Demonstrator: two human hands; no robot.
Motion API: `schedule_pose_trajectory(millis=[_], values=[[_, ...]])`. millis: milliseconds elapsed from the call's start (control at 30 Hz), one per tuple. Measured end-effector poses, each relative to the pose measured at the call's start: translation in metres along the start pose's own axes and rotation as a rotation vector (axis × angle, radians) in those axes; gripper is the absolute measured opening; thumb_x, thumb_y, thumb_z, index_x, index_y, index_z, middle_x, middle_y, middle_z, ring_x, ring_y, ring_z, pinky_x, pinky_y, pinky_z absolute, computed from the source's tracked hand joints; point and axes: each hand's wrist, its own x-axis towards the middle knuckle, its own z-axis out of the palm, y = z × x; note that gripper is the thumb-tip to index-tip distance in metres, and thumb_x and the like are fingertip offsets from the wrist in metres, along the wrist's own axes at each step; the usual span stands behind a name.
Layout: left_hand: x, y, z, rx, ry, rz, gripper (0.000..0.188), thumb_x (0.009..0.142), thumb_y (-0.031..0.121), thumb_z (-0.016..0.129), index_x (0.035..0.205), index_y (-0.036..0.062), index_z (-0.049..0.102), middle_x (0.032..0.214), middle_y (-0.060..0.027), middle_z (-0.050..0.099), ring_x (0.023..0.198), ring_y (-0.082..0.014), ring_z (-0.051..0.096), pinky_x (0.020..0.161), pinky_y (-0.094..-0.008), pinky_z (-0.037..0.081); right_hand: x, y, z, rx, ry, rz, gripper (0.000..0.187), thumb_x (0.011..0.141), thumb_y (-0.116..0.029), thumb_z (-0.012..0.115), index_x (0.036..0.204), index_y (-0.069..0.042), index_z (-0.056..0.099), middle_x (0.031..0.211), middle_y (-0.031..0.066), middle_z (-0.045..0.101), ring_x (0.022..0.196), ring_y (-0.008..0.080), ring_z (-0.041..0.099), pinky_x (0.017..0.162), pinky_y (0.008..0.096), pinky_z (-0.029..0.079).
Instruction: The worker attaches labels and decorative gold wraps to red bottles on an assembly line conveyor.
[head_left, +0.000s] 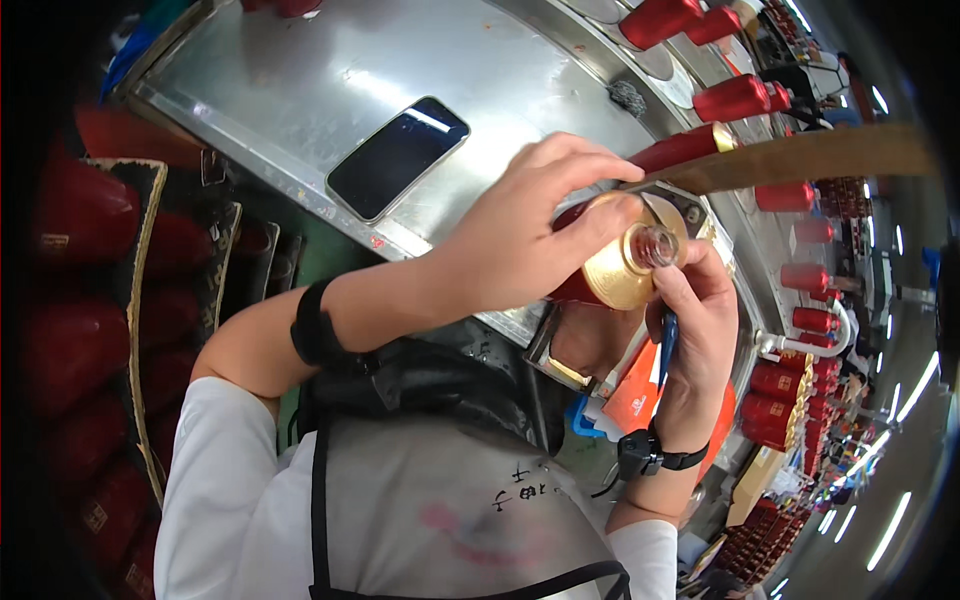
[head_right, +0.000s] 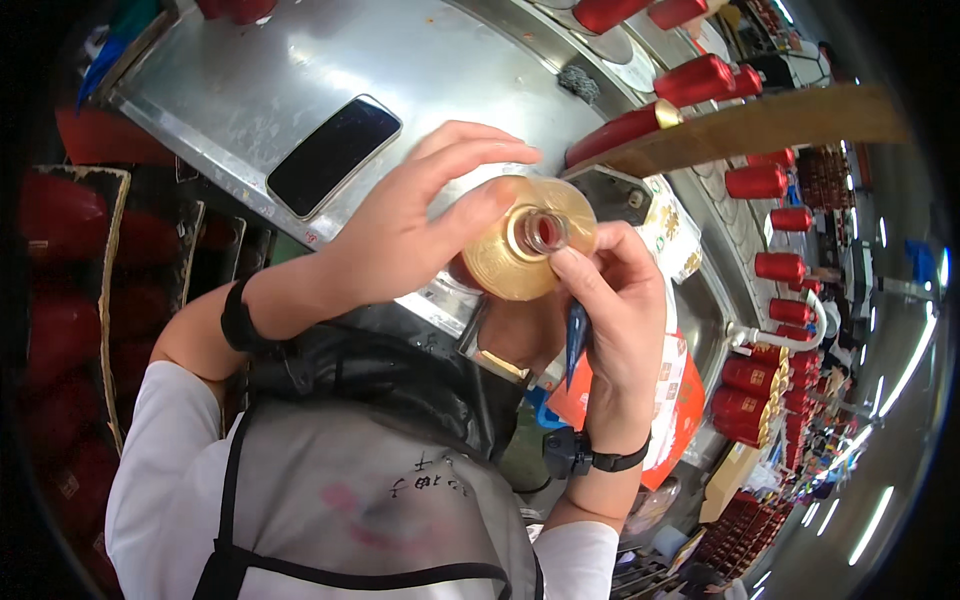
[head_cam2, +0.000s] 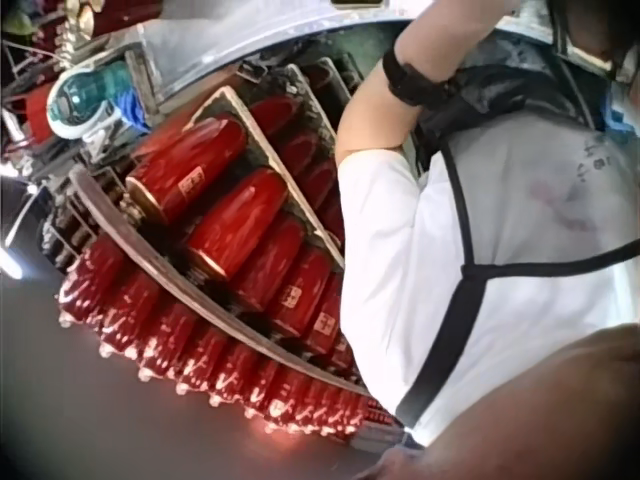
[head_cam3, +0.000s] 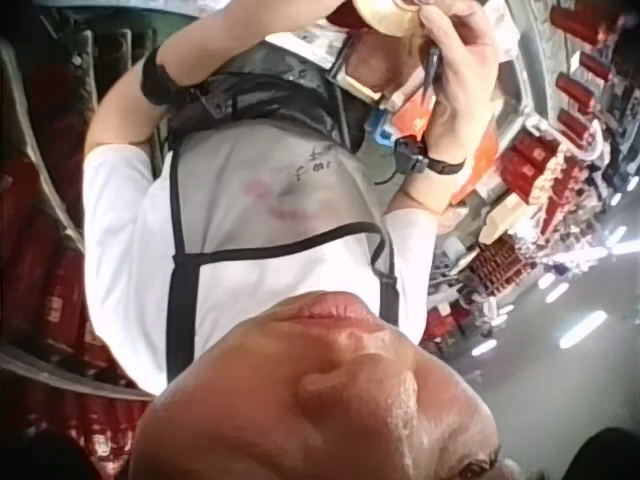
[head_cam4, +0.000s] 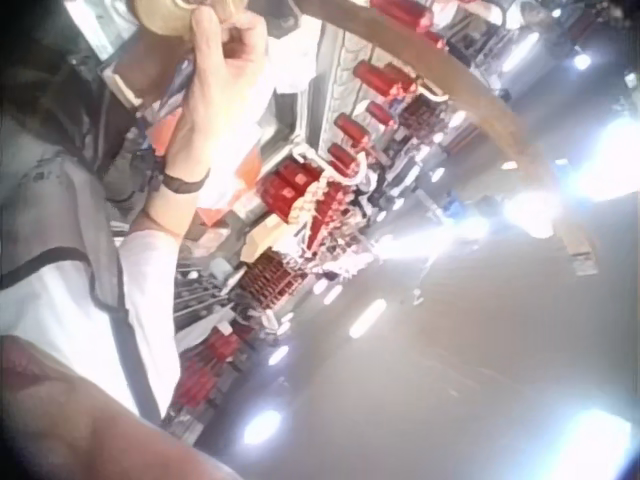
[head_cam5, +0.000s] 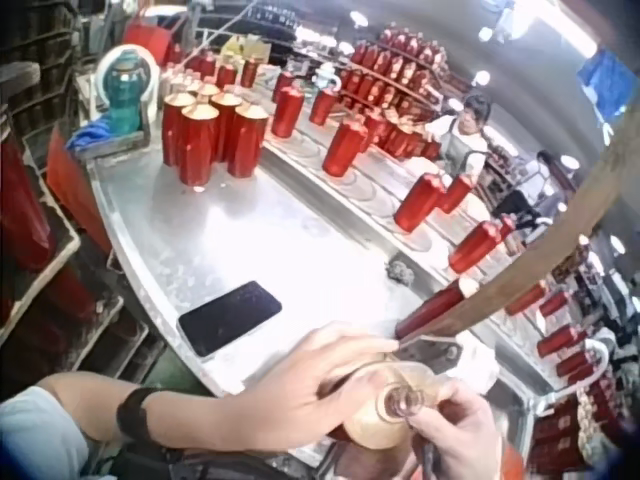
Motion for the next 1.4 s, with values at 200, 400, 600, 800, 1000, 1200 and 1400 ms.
schedule_pose_trajectory(millis=[200,400,600,800,1000,1200,1400], values=[[-0.013,0.007,0.002,0.354,-0.002,0.283,0.059,0.084,0.02,0.071,0.135,0.0007,0.049,0.131,-0.015,0.05,0.125,-0.0291,0.048,0.107,-0.0387,0.038,0.006,-0.005,-0.001,0.041,-0.072,0.038,0.013,0.089,-0.009,0.073,0.091,-0.006,0.06,0.079,-0.0029,0.061,0.071,0.0037,0.055,0.065,0.0188,0.042],[-0.006,0.007,0.0,0.39,-0.092,0.244,0.061,0.085,0.024,0.07,0.136,0.0003,0.048,0.136,-0.0162,0.047,0.128,-0.0292,0.046,0.109,-0.0389,0.037,0.013,0.0,-0.009,0.062,-0.144,-0.004,0.017,0.088,-0.013,0.075,0.089,-0.005,0.06,0.078,-0.002,0.062,0.07,0.0044,0.056,0.066,0.0191,0.044],[-0.001,0.008,0.012,0.624,0.006,0.375,0.068,0.076,0.032,0.08,0.129,0.0,0.051,0.125,-0.0174,0.049,0.117,-0.0328,0.051,0.1,-0.0399,0.041,0.013,-0.006,-0.011,0.084,-0.154,-0.023,0.019,0.086,-0.013,0.076,0.091,-0.004,0.061,0.075,-0.0025,0.062,0.069,0.0047,0.057,0.063,0.0186,0.044],[0.009,0.017,-0.002,0.456,-0.177,0.193,0.063,0.077,0.024,0.076,0.13,-0.0002,0.05,0.129,-0.0165,0.051,0.121,-0.0306,0.05,0.105,-0.039,0.039,0.022,0.004,-0.017,-0.042,-0.202,-0.051,0.022,0.083,-0.017,0.08,0.092,-0.006,0.063,0.076,-0.0071,0.056,0.069,0.0003,0.049,0.06,0.0175,0.039],[0.01,0.018,0.006,0.512,-0.149,0.096,0.059,0.077,0.019,0.076,0.126,-0.0004,0.05,0.126,-0.0148,0.054,0.119,-0.0286,0.053,0.103,-0.0376,0.041,0.026,0.007,-0.016,-0.016,-0.239,-0.043,0.021,0.086,-0.017,0.078,0.089,-0.006,0.061,0.069,-0.0085,0.055,0.062,-0.0011,0.048,0.056,0.0168,0.037],[0.015,0.021,0.001,0.336,-0.225,0.065,0.058,0.075,0.018,0.078,0.124,0.0007,0.052,0.125,-0.0132,0.055,0.118,-0.0262,0.055,0.102,-0.0364,0.043,0.022,0.008,-0.017,0.037,-0.257,0.0,0.022,0.085,-0.016,0.079,0.088,-0.006,0.059,0.069,-0.0078,0.056,0.063,-0.0019,0.05,0.057,0.0168,0.039],[0.015,0.031,-0.01,0.774,-0.275,0.227,0.09,0.055,0.04,0.091,0.129,0.0037,0.053,0.117,-0.0146,0.049,0.112,-0.0318,0.052,0.099,-0.0402,0.042,0.027,0.008,-0.016,-0.078,-0.216,-0.059,0.023,0.082,-0.016,0.08,0.092,-0.005,0.063,0.075,-0.0037,0.06,0.068,0.0025,0.055,0.061,0.0191,0.043]])
